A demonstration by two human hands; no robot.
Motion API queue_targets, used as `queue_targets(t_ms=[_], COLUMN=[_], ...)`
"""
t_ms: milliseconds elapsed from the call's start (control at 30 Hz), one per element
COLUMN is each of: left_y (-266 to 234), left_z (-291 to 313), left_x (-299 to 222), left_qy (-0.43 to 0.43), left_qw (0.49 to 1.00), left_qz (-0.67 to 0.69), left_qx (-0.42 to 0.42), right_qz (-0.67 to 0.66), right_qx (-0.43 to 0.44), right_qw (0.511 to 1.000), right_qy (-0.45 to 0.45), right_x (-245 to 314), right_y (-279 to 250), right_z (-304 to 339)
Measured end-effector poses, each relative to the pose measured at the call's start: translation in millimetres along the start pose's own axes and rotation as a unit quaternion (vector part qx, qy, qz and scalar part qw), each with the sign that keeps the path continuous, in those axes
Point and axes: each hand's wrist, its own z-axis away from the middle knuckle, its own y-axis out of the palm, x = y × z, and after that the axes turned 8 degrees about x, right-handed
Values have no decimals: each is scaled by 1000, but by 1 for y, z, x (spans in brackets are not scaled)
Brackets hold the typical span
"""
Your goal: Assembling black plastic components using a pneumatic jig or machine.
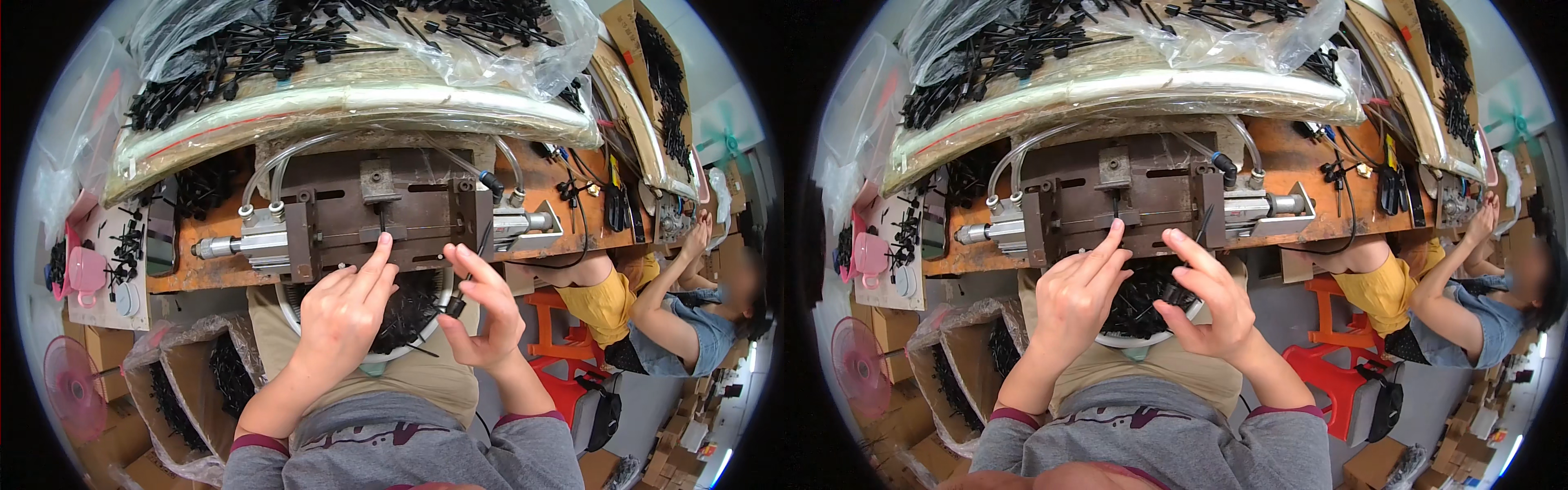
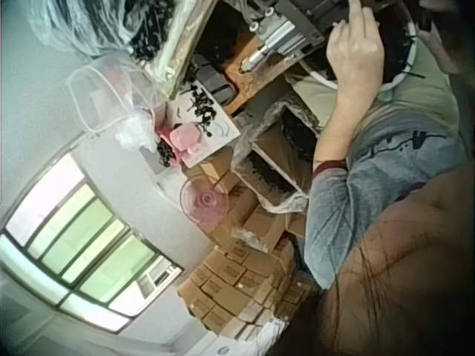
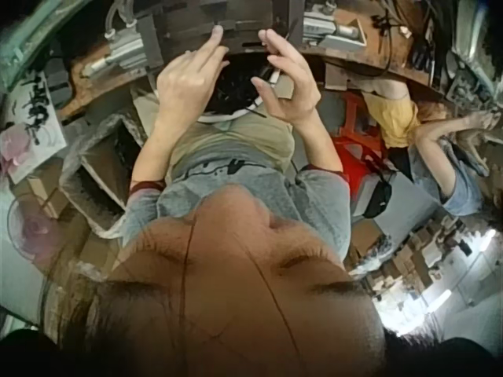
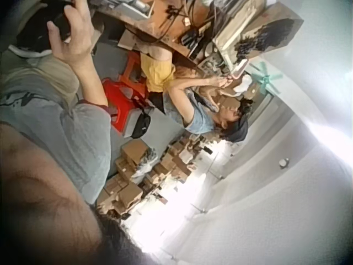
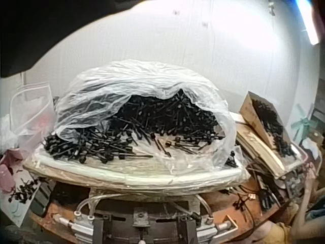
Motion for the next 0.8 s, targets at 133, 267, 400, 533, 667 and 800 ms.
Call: queue_targets(t_ms=[133,267,400,533,667,800], left_y=[2,1,-1,-1,-3,-4], left_z=[1,-1,-1,1,2,-1], left_x=[0,-1,-2,0,1,-2], left_qy=[-7,-10,-10,-11,-7,-26], left_qw=[1000,1000,999,999,999,999], left_qz=[-2,-7,-8,-11,-9,9], left_qx=[17,25,33,34,34,25], right_qz=[91,154,160,153,148,131], right_qx=[66,74,70,76,81,73], right_qw=[994,985,985,985,986,988], right_qy=[15,-3,-5,0,7,29], right_x=[4,6,8,12,15,18], right_y=[-5,-4,-4,-1,2,2], right_z=[1,1,4,5,6,8])
